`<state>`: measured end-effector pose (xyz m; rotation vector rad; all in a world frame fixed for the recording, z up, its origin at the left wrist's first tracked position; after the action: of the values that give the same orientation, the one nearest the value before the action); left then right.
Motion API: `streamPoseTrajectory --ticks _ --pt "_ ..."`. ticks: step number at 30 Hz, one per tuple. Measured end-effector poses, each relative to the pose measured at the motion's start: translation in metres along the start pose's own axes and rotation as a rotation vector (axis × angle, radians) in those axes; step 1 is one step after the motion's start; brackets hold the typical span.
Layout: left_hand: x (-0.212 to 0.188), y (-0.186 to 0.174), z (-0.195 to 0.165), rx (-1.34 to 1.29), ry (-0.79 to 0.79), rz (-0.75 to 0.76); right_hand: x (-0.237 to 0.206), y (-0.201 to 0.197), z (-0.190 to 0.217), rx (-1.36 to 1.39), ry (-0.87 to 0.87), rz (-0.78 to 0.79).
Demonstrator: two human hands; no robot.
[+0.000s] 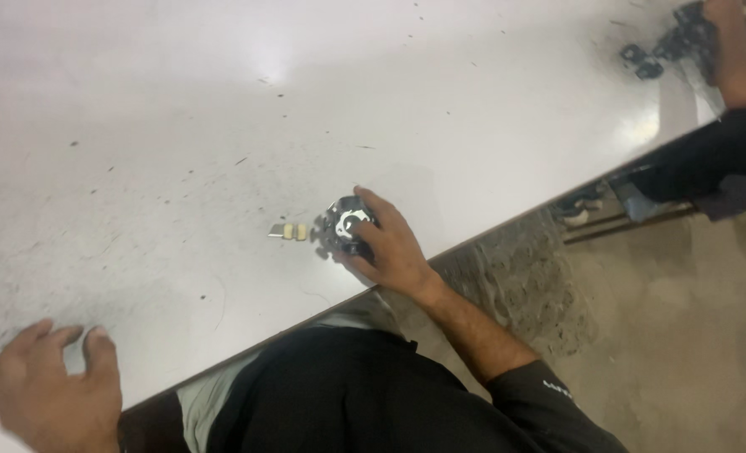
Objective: The person sits at a white workbench assembling small black plastic wheel-hub components, pressing small inserts into each hub by hand and setting finished hubs aside on the bench. They pick up parts one at a time from the table and work through several hubs during the clip.
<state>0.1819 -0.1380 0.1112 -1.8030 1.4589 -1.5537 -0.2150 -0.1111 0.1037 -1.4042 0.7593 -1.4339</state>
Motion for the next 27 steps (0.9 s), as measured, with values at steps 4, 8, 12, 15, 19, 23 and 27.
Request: streamPoseTrajectory --ticks 4,8,12,15,19,23,27 --pt "0.013 0.024 0.009 0.459 -0.101 0.292 -0.005 -0.025 -0.060 -0.193 0.074 -0.065" --pt "0.014 0.032 0.020 0.374 -0.169 0.387 -0.016 -0.085 -0.148 -0.536 0.522 -0.357" --pt "0.006 0.028 0.020 0.168 -0.203 0.243 -0.037 -0.079 -0.165 -0.119 0.671 -0.388" --pt "0.003 0.033 0.017 0.187 -0.209 0.307 -0.034 -0.063 -0.140 -0.350 0.532 -0.283" --pt "0.003 0.034 0.005 0.299 -0.137 0.348 -0.036 -0.065 -0.135 -0.299 0.560 -0.320" --pt "0.000 0.026 -0.009 0.342 -0.133 0.305 -0.036 -0.070 -0.134 -0.289 0.560 -0.299" --pt "-0.005 0.020 -0.015 0.274 -0.146 0.285 -0.036 -0.070 -0.135 -0.284 0.575 -0.268"
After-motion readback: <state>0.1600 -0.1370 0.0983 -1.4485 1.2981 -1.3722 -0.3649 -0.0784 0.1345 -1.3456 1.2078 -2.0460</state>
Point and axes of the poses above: each hand's wrist, its own x-axis towards the middle knuckle, its own y-axis out of the palm, z = x × y, the point moved 6 cm from there along x, towards the middle knuckle, and after that the axes turned 15 degrees about -x, right-handed, at the moved point
